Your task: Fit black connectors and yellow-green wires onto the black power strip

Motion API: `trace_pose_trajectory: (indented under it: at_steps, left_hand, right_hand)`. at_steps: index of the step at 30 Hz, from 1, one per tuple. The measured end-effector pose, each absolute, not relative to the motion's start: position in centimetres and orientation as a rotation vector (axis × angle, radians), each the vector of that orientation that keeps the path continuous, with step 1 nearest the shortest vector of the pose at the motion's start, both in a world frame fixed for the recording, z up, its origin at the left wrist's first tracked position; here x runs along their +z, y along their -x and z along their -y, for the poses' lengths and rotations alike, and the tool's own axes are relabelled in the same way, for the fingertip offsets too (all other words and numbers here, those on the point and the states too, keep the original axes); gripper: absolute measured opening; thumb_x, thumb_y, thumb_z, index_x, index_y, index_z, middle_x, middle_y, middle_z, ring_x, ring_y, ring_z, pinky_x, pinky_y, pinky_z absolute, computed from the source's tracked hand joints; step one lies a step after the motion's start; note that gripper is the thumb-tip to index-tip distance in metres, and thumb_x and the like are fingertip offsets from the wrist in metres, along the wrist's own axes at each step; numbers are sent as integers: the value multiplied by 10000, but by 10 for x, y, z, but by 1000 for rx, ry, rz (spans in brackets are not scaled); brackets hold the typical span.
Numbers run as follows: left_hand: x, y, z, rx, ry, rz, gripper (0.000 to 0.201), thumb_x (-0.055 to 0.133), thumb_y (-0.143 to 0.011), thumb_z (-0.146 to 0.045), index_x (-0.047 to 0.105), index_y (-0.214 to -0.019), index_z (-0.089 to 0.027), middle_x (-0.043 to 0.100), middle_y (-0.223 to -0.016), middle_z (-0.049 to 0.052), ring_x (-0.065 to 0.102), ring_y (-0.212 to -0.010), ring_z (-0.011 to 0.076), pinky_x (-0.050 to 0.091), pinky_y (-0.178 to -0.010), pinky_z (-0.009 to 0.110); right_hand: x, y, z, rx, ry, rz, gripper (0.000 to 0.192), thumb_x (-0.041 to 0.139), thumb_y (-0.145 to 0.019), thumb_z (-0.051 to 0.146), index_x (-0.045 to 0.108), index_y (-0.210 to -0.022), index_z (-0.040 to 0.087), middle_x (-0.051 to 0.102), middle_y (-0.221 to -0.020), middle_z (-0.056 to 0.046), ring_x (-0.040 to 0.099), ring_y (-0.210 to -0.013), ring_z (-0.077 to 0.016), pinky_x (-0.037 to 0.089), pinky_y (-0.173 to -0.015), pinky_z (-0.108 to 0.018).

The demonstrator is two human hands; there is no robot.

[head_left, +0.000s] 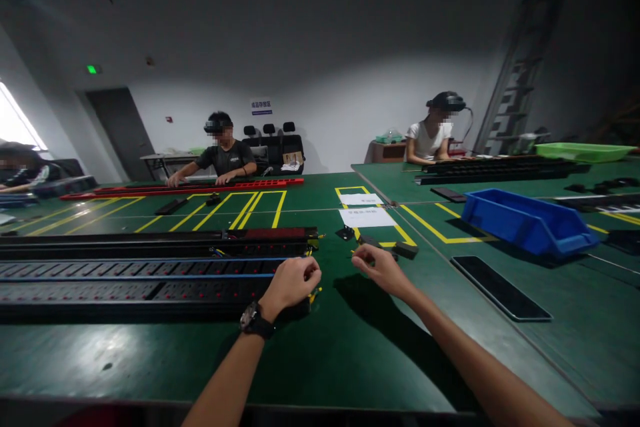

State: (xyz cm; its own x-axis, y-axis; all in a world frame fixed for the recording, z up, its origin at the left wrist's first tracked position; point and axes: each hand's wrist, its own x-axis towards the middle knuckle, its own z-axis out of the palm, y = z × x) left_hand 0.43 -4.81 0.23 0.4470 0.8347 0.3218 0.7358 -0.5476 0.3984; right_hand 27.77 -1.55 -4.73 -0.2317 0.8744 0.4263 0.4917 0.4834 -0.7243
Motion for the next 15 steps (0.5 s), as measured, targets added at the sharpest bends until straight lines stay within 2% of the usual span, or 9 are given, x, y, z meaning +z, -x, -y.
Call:
trace_pose_trajectory:
  at_steps: [6, 15]
  left_hand:
    - [0, -5, 49, 755, -2563, -1344, 268, 545, -983, -407, 700, -892, -209, 707, -819, 26, 619, -755, 178, 385, -690, 288]
    - [3, -1, 53, 779, -2649, -1286, 197, 596, -963, -363, 693, -899, -204, 684, -836, 27, 598, -791, 182, 406, -750, 306]
  right_hand:
    - [-52, -218, 27, 925, 915, 1912, 274, 720, -856, 461, 678, -880, 191, 669, -774, -16, 577, -711, -167, 424, -655, -282]
    - [-56, -193, 28, 1134, 857, 1662, 490, 825, -713, 617, 568, -786, 207, 603, -723, 16, 524, -662, -141, 410, -620, -269]
